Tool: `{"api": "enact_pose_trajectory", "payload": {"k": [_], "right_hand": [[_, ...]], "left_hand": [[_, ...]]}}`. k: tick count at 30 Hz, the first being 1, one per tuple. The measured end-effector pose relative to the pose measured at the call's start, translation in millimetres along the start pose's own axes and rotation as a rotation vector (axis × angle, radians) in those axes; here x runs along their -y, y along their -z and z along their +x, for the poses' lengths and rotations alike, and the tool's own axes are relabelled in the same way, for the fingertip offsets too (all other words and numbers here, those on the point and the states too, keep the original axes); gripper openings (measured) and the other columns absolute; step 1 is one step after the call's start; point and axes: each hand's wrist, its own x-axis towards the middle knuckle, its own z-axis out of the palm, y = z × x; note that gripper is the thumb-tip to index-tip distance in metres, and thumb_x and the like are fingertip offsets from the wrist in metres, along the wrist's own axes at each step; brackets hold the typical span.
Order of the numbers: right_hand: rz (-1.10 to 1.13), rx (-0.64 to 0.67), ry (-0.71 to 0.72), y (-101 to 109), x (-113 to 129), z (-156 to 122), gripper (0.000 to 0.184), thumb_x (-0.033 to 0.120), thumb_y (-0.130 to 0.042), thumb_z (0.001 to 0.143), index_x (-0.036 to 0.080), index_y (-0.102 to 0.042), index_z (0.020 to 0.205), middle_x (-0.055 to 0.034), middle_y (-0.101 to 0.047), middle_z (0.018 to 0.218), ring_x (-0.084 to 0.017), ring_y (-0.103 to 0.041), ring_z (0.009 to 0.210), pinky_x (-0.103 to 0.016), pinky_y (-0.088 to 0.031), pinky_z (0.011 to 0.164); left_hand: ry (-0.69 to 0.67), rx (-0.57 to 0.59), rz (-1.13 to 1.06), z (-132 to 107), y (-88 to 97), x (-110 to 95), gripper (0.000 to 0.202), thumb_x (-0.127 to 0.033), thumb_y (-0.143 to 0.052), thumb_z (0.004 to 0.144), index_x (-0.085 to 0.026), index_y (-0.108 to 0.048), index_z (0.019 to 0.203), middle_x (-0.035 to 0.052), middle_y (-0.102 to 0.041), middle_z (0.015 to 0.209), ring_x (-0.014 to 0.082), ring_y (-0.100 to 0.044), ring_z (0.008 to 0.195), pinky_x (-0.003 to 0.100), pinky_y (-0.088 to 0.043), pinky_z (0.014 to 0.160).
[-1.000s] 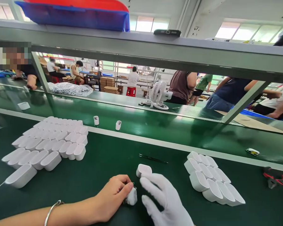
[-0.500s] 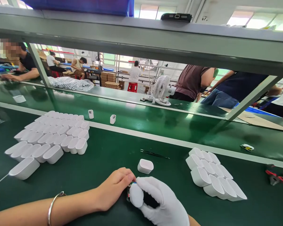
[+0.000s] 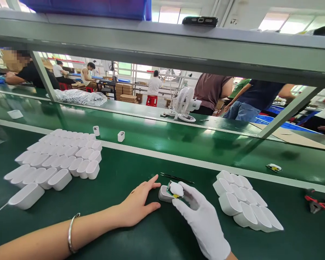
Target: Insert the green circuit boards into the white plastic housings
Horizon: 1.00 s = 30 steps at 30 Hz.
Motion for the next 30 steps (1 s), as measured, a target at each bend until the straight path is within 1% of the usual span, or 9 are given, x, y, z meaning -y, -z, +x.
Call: {"api": "enact_pose_trajectory", "payload": {"k": [4, 8, 9, 11, 13, 15, 20, 24, 30], "right_hand": [[0.232, 0.109, -0.203, -10, -1, -2, 0.046, 0.036, -0.076, 0.058, 0.019, -0.061, 0.098, -0.0094, -0.068, 0.103, -0.028, -0.064, 0.096, -0.042, -0.052, 0.087], [0.331, 0.193, -0.265, -14, -4, -11, 0.052, 0.029, -0.081, 0.049, 0.019, -0.061, 0.096, -0.009, -0.069, 0.101, -0.028, -0.064, 0.096, -0.042, -0.051, 0.09], [0.346, 0.197, -0.276, -13, -4, -12, 0.053, 0.028, -0.081, 0.048, 0.019, -0.061, 0.096, -0.0088, -0.069, 0.101, -0.027, -0.064, 0.097, -0.042, -0.05, 0.091], [0.344, 0.187, -0.296, -12, -3, -12, 0.051, 0.027, -0.08, 0.05, 0.018, -0.061, 0.096, -0.0088, -0.069, 0.102, -0.027, -0.064, 0.098, -0.042, -0.049, 0.092], [0.321, 0.17, -0.316, -11, -1, -10, 0.047, 0.025, -0.079, 0.05, 0.017, -0.062, 0.094, -0.0091, -0.069, 0.1, -0.027, -0.064, 0.098, -0.042, -0.049, 0.092], [0.308, 0.153, -0.33, -13, -1, -10, 0.045, 0.022, -0.078, 0.049, 0.017, -0.062, 0.091, -0.0087, -0.07, 0.098, -0.028, -0.064, 0.096, -0.042, -0.05, 0.091], [0.295, 0.162, -0.309, -19, -8, -15, 0.044, 0.02, -0.075, 0.049, 0.018, -0.062, 0.091, -0.0084, -0.07, 0.093, -0.027, -0.066, 0.091, -0.04, -0.053, 0.086], [0.136, 0.165, -0.124, -13, -10, -17, 0.044, 0.021, -0.07, 0.057, 0.018, -0.064, 0.1, -0.0093, -0.069, 0.098, -0.026, -0.067, 0.087, -0.037, -0.056, 0.078], [-0.393, 0.086, 0.561, 2, -4, -12, 0.038, 0.015, -0.062, 0.067, 0.024, -0.065, 0.104, -0.0042, -0.068, 0.095, -0.02, -0.066, 0.081, -0.031, -0.057, 0.075]], "left_hand": [[0.024, -0.025, 0.021, -1, 1.5, 0, 0.065, -0.03, -0.062, 0.079, -0.027, -0.034, 0.138, 0.0051, -0.052, 0.125, 0.026, -0.039, 0.121, 0.043, -0.027, 0.106], [-0.049, 0.087, 0.082, -4, 8.5, -4, 0.035, -0.036, -0.068, 0.074, -0.022, -0.062, 0.106, 0.0043, -0.06, 0.1, 0.0228, -0.052, 0.096, 0.037, -0.04, 0.09], [-0.061, 0.092, 0.08, -4, 9.4, -4, 0.032, -0.035, -0.068, 0.074, -0.021, -0.063, 0.101, 0.0042, -0.061, 0.099, 0.0226, -0.052, 0.095, 0.037, -0.041, 0.089], [-0.05, 0.017, 0.009, -5, 8.8, -3, 0.036, -0.027, -0.064, 0.075, -0.021, -0.059, 0.11, 0.0043, -0.06, 0.106, 0.0216, -0.053, 0.099, 0.036, -0.04, 0.093], [-0.026, -0.1, -0.104, -7, 6.1, 1, 0.052, -0.013, -0.054, 0.074, -0.021, -0.048, 0.126, 0.0051, -0.056, 0.118, 0.0193, -0.052, 0.106, 0.035, -0.038, 0.1], [-0.022, -0.145, -0.158, -9, 2.9, 4, 0.064, -0.004, -0.047, 0.067, -0.02, -0.045, 0.128, 0.0059, -0.053, 0.123, 0.0186, -0.05, 0.111, 0.034, -0.036, 0.103], [-0.017, -0.101, -0.023, -14, -0.1, 0, 0.063, -0.013, -0.065, 0.064, -0.022, -0.05, 0.125, 0.0052, -0.053, 0.122, 0.0235, -0.048, 0.114, 0.038, -0.035, 0.104], [-0.04, -0.1, 0.009, -14, 2.4, -5, 0.049, -0.024, -0.069, 0.071, -0.022, -0.056, 0.118, 0.0053, -0.057, 0.114, 0.0219, -0.053, 0.106, 0.037, -0.041, 0.097], [-0.109, -0.128, 0.062, -14, 3.4, -2, 0.049, -0.017, -0.068, 0.073, -0.025, -0.057, 0.119, 0.0042, -0.056, 0.116, 0.0207, -0.052, 0.107, 0.035, -0.042, 0.097]]}}
